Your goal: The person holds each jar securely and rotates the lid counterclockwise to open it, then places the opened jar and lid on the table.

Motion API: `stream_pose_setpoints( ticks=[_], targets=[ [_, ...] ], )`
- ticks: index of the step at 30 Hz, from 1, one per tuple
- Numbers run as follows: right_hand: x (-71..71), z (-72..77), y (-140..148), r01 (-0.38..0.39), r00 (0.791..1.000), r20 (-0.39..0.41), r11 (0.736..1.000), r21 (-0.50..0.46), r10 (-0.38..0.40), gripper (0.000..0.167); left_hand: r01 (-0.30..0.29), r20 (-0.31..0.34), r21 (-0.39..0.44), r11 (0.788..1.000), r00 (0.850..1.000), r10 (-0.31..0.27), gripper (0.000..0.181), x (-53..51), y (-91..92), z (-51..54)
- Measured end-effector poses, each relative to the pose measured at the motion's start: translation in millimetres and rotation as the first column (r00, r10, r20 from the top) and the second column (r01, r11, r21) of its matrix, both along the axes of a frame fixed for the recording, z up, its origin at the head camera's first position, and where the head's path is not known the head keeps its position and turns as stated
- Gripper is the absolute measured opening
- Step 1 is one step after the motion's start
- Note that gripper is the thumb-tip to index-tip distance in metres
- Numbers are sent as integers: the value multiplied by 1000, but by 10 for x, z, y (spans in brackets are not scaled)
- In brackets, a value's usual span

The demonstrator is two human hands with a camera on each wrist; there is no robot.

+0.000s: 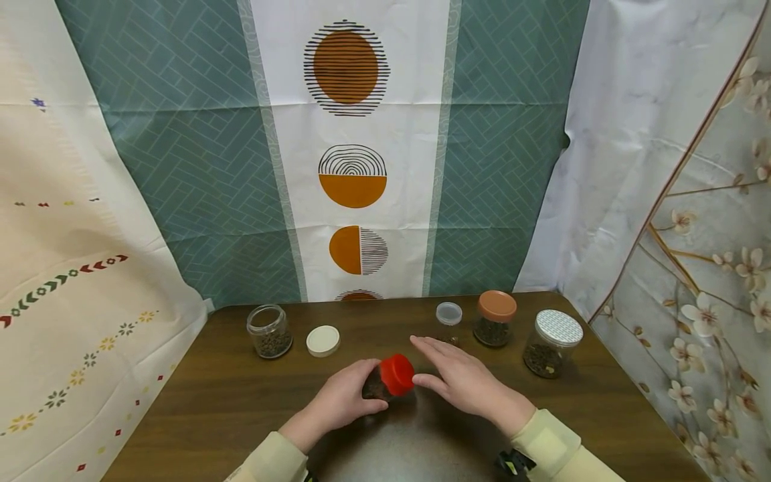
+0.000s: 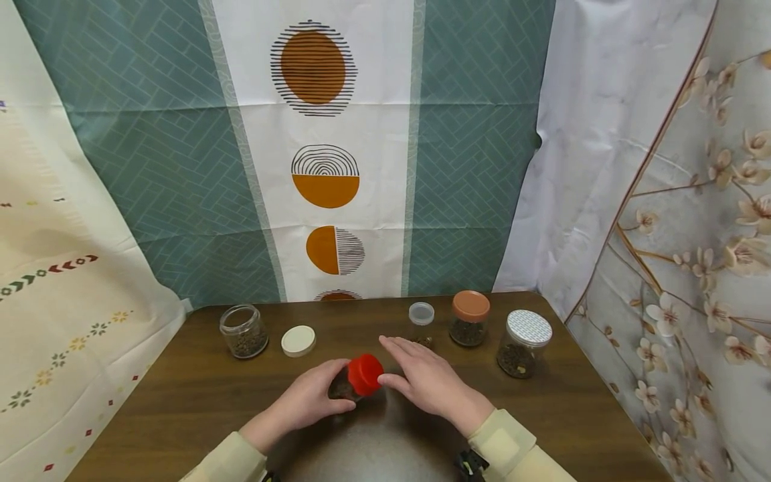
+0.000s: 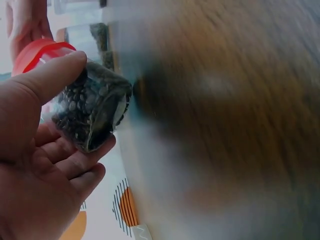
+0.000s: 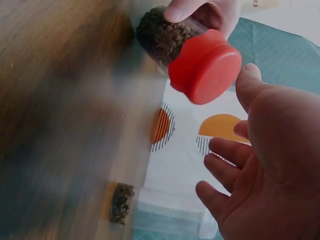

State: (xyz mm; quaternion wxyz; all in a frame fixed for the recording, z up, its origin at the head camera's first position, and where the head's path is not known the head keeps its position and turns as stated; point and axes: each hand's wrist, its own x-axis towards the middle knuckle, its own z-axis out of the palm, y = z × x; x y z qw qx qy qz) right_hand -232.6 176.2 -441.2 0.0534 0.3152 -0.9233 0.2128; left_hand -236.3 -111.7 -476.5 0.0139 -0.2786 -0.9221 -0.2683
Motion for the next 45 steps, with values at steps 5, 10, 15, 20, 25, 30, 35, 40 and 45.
stream_pose_setpoints(
  ticks=[5,10,15,20,25,30,35,40,45],
  targets=[
    [-9,31,-52,21,998,63,1000,-11,-20,75,-9,-31,-45,999,1000,7,69,36,38,9],
    [-28,33,-123,37,996,84,999,-13,-35,71,-7,-49,-64,998,999,4,68,52,68,11],
    [-42,23,-206,31,996,84,999,9,-32,63,-13,-53,-72,997,999,9,68,68,82,-4],
    [-22,31,-272,38,993,113,999,6,-39,63,-28,-62,-70,997,998,24,68,91,86,-16],
    [0,21,-324,51,992,119,999,-7,-50,62,-44,-73,-72,996,997,38,70,118,92,-6],
    [-1,1,-351,48,991,129,998,-30,-44,61,-57,-87,-75,996,995,51,70,133,97,-10],
    [-10,-12,-350,39,987,157,998,-44,-31,61,-59,-90,-72,996,995,52,69,133,100,-15],
    [-17,-23,-344,30,987,162,998,-47,-22,61,-62,-88,-71,996,995,55,68,137,103,-19],
    [-30,-21,-342,28,986,166,998,-54,-18,61,-61,-89,-64,996,995,55,67,130,106,-18]
  ],
)
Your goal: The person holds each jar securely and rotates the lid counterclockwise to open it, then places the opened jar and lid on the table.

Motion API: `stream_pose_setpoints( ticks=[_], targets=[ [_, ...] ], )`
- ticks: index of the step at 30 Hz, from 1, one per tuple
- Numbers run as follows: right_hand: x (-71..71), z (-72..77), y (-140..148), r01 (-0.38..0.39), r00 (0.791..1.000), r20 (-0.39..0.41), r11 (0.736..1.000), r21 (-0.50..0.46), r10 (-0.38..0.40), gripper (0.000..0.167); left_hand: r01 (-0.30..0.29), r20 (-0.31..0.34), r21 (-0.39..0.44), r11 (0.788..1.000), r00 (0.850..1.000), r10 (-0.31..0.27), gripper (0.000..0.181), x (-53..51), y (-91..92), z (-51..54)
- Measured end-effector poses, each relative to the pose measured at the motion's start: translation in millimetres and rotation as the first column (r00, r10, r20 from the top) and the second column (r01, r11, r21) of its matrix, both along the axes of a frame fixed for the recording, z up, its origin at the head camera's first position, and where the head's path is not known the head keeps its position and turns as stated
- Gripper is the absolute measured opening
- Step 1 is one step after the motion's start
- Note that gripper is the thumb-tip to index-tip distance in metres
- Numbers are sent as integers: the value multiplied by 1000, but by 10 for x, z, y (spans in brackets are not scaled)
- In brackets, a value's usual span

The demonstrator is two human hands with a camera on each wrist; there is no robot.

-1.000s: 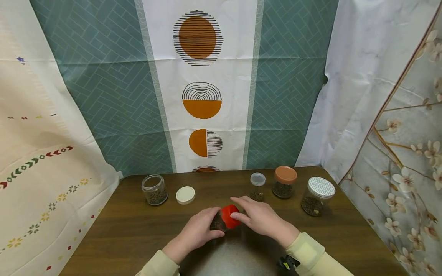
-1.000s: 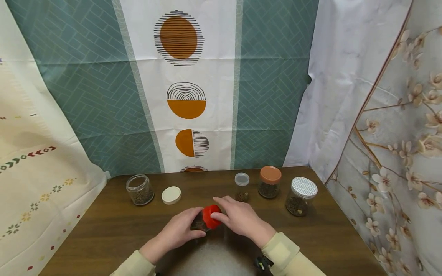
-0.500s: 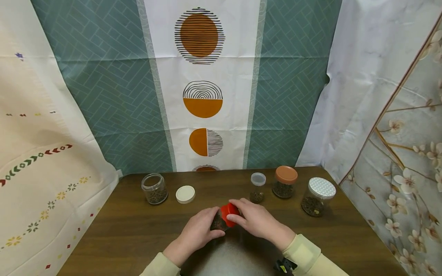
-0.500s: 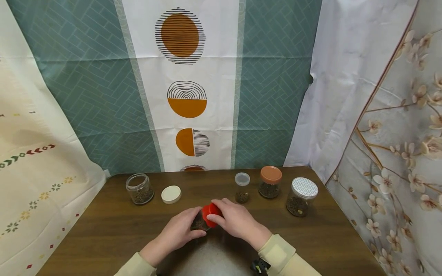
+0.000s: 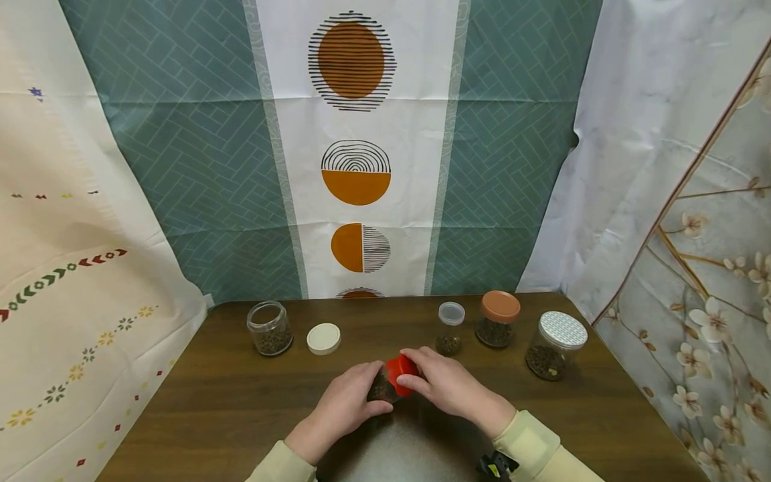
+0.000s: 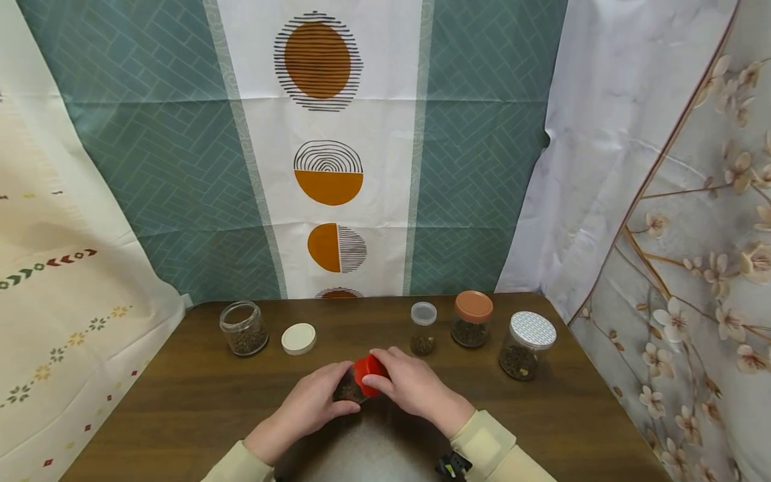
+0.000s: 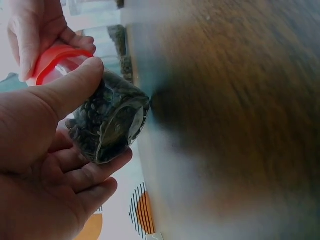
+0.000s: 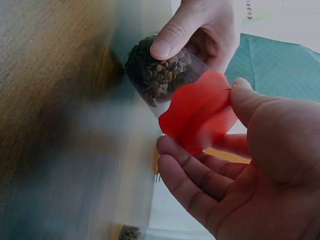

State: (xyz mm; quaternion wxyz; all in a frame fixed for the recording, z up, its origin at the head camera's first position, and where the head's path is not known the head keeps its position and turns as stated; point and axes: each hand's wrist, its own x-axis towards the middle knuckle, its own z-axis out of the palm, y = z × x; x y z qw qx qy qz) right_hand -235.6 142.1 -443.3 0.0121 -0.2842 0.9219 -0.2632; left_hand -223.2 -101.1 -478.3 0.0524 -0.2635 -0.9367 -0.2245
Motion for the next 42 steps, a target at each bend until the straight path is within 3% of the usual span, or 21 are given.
stream_pose_setpoints(
  ticks=[27,36,42],
  targets=[
    [17,47,12,-37,999,-39,999,38,38,60,11,-17,8,1000,1000,-11,66,-13,-4,-16],
    [16,51,11,-87,989,-111,994,59,94,57,16,21,22,1000,1000,-16,68,-30,-26,19],
    [20,64,9,-90,990,-102,994,63,96,57,13,33,15,1000,999,-13,69,-36,-25,7]
  ],
)
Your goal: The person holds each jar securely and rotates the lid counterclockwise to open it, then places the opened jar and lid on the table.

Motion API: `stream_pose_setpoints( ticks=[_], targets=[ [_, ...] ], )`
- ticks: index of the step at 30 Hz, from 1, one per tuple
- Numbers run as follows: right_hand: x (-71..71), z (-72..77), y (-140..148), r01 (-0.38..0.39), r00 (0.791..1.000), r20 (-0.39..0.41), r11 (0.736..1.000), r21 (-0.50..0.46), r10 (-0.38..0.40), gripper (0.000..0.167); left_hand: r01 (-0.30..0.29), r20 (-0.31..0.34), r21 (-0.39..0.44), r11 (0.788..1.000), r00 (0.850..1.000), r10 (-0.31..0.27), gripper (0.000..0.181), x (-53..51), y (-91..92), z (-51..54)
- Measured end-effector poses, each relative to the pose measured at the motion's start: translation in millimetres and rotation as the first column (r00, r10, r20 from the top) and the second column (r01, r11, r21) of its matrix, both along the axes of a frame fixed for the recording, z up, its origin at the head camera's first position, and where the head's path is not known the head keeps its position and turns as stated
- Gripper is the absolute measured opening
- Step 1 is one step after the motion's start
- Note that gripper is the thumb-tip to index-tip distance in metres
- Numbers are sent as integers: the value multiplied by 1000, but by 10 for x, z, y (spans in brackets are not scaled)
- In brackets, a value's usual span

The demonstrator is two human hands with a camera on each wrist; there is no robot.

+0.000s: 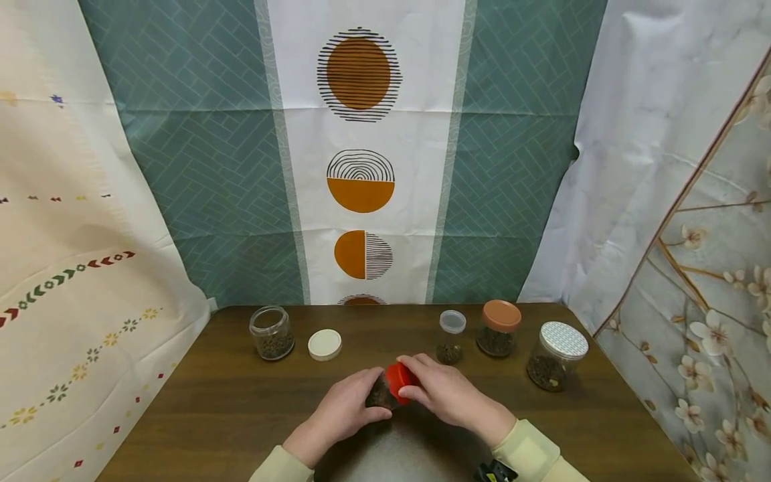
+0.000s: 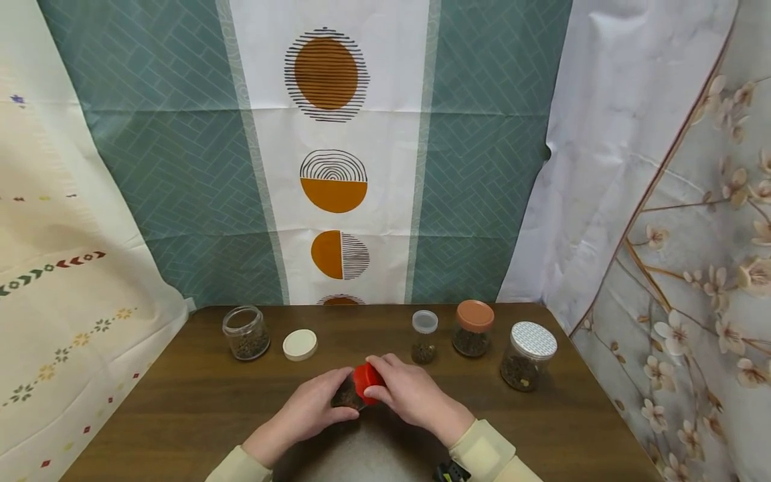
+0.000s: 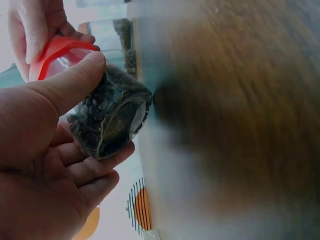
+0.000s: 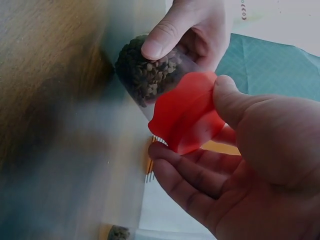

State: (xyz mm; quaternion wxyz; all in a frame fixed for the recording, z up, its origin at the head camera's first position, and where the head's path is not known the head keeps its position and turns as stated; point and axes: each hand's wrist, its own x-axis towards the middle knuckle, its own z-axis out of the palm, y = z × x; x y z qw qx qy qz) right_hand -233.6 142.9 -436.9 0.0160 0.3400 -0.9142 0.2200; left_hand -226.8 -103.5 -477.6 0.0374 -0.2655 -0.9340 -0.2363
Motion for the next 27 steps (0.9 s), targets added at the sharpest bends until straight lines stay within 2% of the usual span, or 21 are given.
stream_pose_setpoints(
  ticks=[6,15,27],
  targets=[
    [11,10,7,-3,1000,-1,1000,-2,3,56,2,-10,6,1000,1000,-2,69,-8,-1,-20],
    [22,3,19,-45,999,-26,999,4,45,57,-1,10,20,1000,1000,1,70,-6,-16,-26],
    [25,-2,33,-87,996,-32,996,-21,86,57,-5,13,24,1000,1000,5,70,12,-11,-1]
  ],
)
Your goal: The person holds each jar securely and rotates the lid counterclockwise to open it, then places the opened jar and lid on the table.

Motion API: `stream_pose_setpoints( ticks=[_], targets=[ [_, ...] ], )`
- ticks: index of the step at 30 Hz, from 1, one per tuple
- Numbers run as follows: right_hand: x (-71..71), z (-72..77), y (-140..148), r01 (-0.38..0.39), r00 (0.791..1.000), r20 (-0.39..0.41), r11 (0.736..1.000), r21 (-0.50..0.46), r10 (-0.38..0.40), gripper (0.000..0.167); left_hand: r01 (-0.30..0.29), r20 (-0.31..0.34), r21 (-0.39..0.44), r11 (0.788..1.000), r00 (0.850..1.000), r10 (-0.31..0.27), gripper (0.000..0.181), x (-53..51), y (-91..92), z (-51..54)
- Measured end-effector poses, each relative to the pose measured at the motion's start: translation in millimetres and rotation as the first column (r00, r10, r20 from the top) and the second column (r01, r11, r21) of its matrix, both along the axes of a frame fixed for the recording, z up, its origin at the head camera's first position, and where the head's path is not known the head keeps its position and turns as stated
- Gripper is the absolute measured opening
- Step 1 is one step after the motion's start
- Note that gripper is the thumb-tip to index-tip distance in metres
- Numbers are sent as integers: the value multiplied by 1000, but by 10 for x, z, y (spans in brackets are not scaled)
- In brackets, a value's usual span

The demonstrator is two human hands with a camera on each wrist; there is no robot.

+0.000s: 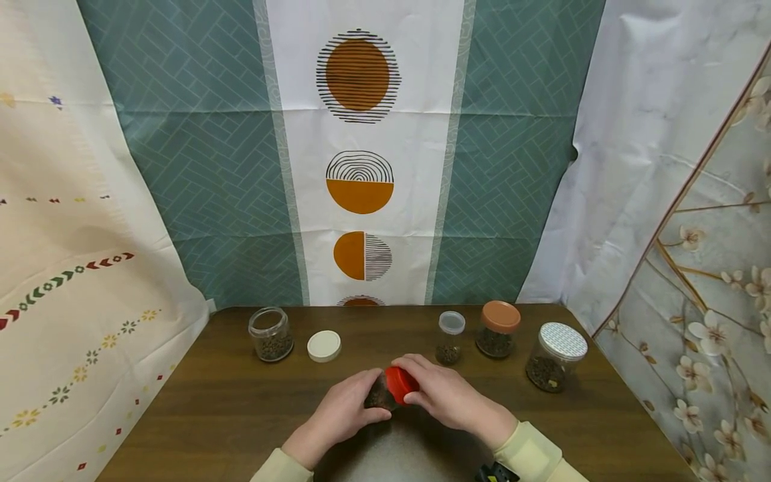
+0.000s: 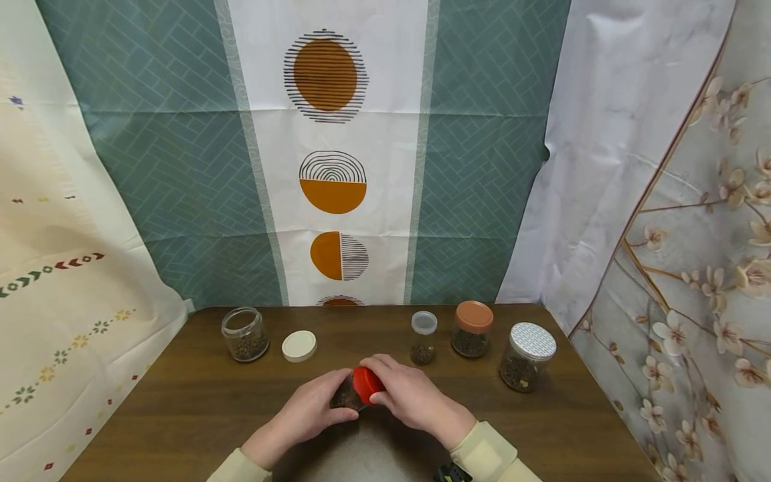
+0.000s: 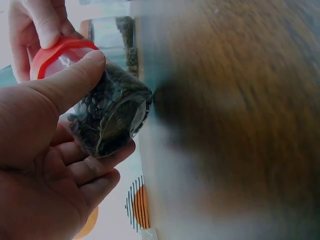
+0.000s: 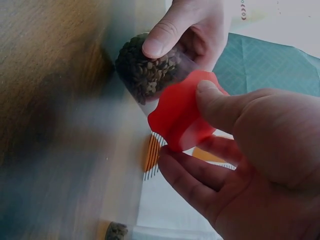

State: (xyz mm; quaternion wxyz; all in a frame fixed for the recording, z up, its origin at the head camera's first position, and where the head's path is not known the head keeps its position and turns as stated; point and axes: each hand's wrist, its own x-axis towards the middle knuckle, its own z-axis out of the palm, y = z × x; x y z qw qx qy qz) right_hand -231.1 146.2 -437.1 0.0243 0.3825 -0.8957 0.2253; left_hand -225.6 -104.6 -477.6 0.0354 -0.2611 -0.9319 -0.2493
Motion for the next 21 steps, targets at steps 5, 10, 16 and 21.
stream_pose_setpoints(
  ticks=[5,10,16,21],
  targets=[
    [-17,-11,3,-3,1000,7,1000,0,3,59,-4,-9,2,1000,1000,4,67,4,-3,-15],
    [-33,-24,17,-2,1000,13,1000,-1,2,59,-6,-17,-3,1000,1000,6,66,0,2,-29],
    [-39,-12,31,-26,999,31,1000,-8,26,60,-6,-9,-4,1000,1000,6,69,-2,-5,-28],
    [-43,-8,44,-30,998,46,999,-14,31,61,-3,-9,1,1000,1000,3,68,1,-2,-24]
  ],
)
